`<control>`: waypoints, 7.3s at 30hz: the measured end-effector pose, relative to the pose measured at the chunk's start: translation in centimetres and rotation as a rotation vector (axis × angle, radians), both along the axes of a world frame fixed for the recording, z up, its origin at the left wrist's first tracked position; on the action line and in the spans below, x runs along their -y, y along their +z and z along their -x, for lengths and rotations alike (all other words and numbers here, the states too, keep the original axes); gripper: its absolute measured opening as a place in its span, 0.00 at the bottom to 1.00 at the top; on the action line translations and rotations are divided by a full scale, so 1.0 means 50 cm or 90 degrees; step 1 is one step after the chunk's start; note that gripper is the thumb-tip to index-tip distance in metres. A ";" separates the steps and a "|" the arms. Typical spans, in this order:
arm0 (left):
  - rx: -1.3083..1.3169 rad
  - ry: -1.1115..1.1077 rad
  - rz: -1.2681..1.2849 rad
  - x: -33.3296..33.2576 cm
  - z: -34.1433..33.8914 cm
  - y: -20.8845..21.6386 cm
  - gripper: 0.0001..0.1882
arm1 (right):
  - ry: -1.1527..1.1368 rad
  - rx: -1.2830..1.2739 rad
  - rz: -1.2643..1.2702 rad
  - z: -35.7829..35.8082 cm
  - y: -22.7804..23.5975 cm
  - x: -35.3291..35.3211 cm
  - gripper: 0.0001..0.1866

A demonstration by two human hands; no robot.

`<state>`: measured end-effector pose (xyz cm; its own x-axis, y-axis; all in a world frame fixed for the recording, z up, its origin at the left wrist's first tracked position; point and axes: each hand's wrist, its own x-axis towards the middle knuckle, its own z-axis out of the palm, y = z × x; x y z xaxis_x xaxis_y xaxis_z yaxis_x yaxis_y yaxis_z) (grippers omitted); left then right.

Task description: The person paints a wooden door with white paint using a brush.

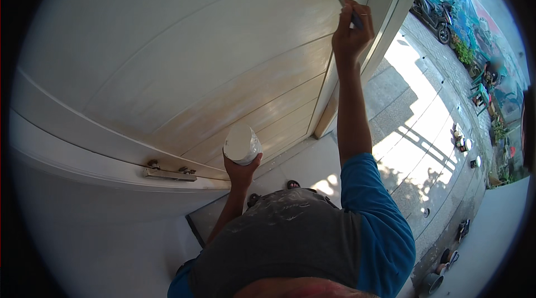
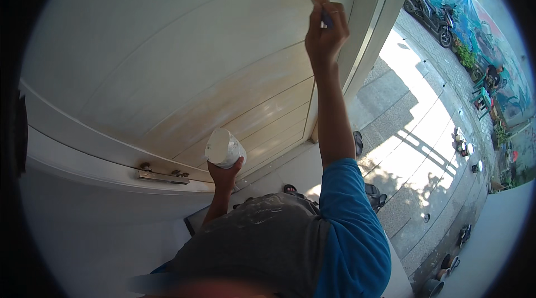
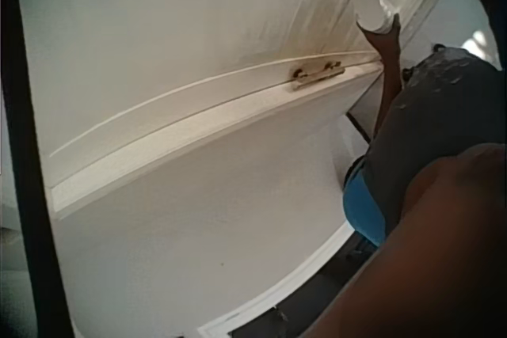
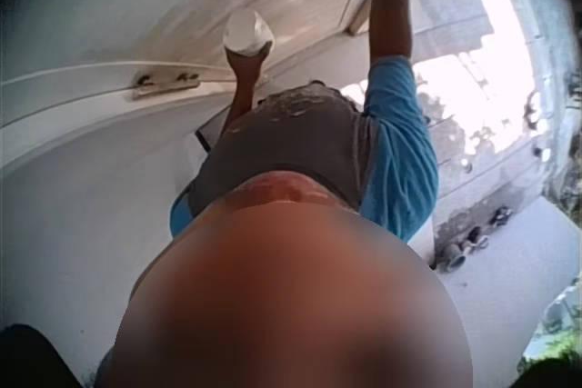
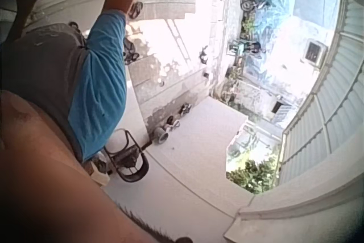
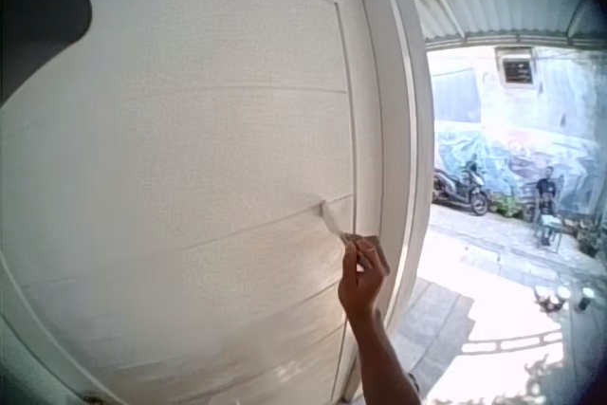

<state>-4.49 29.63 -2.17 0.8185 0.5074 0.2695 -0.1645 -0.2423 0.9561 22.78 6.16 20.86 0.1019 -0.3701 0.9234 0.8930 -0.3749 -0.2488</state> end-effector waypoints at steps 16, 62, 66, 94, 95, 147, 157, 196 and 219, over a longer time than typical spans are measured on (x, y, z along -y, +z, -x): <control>0.016 0.027 0.008 -0.004 -0.006 0.003 0.45 | 0.142 -0.034 -0.029 0.046 -0.012 -0.057 0.04; 0.029 0.106 0.015 0.055 0.004 -0.010 0.44 | 0.502 -0.095 -0.015 0.018 0.040 -0.027 0.11; 0.018 0.095 0.006 0.070 -0.001 -0.007 0.44 | 0.502 -0.103 0.046 0.008 0.037 -0.021 0.08; 0.019 0.097 0.034 0.093 -0.018 -0.016 0.46 | 0.402 0.075 0.223 0.203 0.009 -0.256 0.10; 0.019 0.100 0.035 0.093 -0.013 -0.014 0.46 | 0.391 0.008 0.208 0.171 0.001 -0.225 0.10; -0.003 0.070 0.018 0.096 0.010 -0.007 0.45 | 0.065 0.007 0.060 0.053 -0.062 -0.077 0.07; -0.002 0.100 -0.004 0.102 0.019 -0.002 0.45 | 0.261 -0.081 -0.062 0.026 -0.071 -0.041 0.01; -0.054 0.036 -0.031 -0.001 0.168 -0.009 0.42 | 0.209 -0.442 -0.189 0.135 -0.527 -0.034 0.10; -0.051 -0.047 -0.059 -0.184 0.313 -0.049 0.41 | 0.544 -0.560 0.259 0.415 -0.491 -0.292 0.11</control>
